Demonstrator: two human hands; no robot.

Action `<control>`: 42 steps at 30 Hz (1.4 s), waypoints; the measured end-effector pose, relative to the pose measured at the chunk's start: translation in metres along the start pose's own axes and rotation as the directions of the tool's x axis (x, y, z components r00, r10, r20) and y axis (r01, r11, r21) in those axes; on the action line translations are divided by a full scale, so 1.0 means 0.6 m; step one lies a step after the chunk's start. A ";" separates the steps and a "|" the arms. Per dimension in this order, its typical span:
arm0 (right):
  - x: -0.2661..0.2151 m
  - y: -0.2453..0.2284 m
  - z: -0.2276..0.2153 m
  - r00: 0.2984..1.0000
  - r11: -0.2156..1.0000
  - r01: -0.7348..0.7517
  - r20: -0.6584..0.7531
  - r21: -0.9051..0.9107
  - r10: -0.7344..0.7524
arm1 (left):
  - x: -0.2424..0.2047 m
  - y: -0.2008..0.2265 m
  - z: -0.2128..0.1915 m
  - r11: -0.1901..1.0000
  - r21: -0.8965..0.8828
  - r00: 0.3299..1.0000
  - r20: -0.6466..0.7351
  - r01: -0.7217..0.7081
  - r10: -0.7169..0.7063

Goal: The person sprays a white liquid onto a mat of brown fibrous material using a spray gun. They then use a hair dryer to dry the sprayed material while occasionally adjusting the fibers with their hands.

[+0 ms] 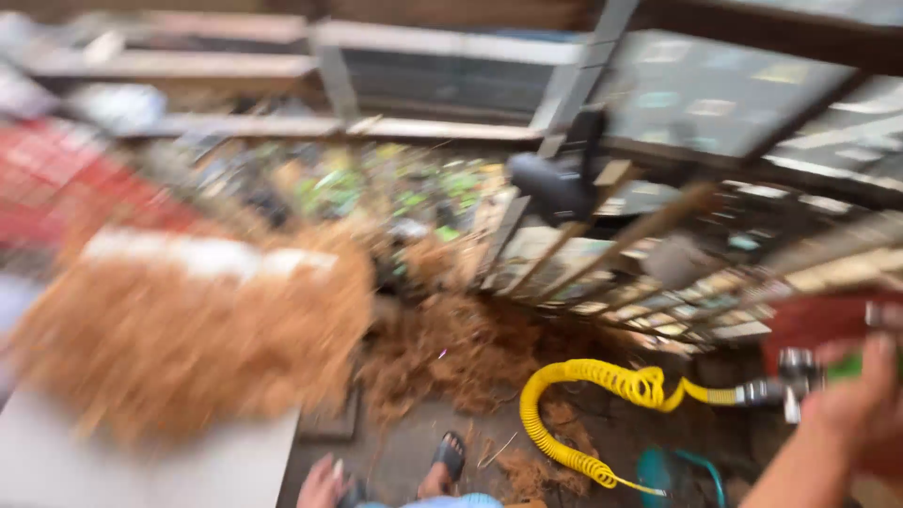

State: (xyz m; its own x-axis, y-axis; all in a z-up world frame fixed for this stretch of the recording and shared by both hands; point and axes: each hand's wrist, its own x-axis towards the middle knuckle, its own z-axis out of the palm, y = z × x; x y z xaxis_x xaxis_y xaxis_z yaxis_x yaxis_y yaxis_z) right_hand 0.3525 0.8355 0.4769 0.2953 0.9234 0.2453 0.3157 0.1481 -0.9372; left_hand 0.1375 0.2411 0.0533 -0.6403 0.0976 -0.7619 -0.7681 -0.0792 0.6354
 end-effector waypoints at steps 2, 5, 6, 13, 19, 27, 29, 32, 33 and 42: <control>-0.088 0.017 0.008 0.983 0.997 -0.058 0.175 0.056 0.047 | -0.025 0.101 0.039 0.994 -0.109 0.992 -0.125 -0.021 0.007; -0.201 0.071 0.038 0.317 0.441 0.895 0.604 0.064 -0.731 | -0.101 0.223 0.100 0.990 0.075 0.976 -0.191 0.119 -0.103; -0.262 0.054 0.067 0.506 0.872 0.460 0.757 0.169 -0.413 | -0.086 0.229 0.098 0.998 -0.041 0.973 -0.223 0.055 -0.063; -0.554 0.060 0.125 0.001 0.941 -0.182 0.956 -0.287 0.292 | -0.087 0.338 0.038 0.968 -0.217 0.900 -0.436 -0.128 0.022; -0.726 -0.043 0.152 -0.214 0.873 -0.216 0.894 -0.437 0.394 | -0.100 0.460 -0.106 0.981 -0.128 0.818 -0.573 -0.144 0.045; -0.957 -0.070 0.230 -0.137 0.923 -0.074 0.921 -0.377 0.365 | 0.085 0.552 -0.354 0.976 0.131 0.821 -0.529 -0.172 0.215; -1.011 -0.081 0.240 -0.067 0.923 -0.085 0.926 -0.376 0.371 | 0.123 0.611 -0.381 0.955 0.203 0.815 -0.502 -0.215 0.290; -1.081 -0.130 0.212 0.013 0.823 -0.049 0.823 -0.567 0.568 | 0.101 0.665 -0.417 0.968 0.228 0.877 -0.437 -0.109 0.202; -1.105 -0.140 0.206 -0.001 0.814 -0.123 0.820 -0.568 0.572 | 0.118 0.678 -0.428 0.959 0.233 0.886 -0.393 -0.162 0.246; -1.226 -0.123 0.139 -0.007 0.745 -0.228 0.766 -0.627 0.642 | 0.117 0.743 -0.507 0.873 0.437 0.902 -0.252 -0.218 0.351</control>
State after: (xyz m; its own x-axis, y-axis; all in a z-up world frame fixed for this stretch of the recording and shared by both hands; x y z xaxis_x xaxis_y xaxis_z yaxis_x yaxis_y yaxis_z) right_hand 0.0366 0.1750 0.3449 -0.4903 0.3599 -0.7938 0.7332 -0.3221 -0.5989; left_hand -0.2507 -0.0893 0.2449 -0.8477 -0.1896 -0.4953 -0.5299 0.3427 0.7757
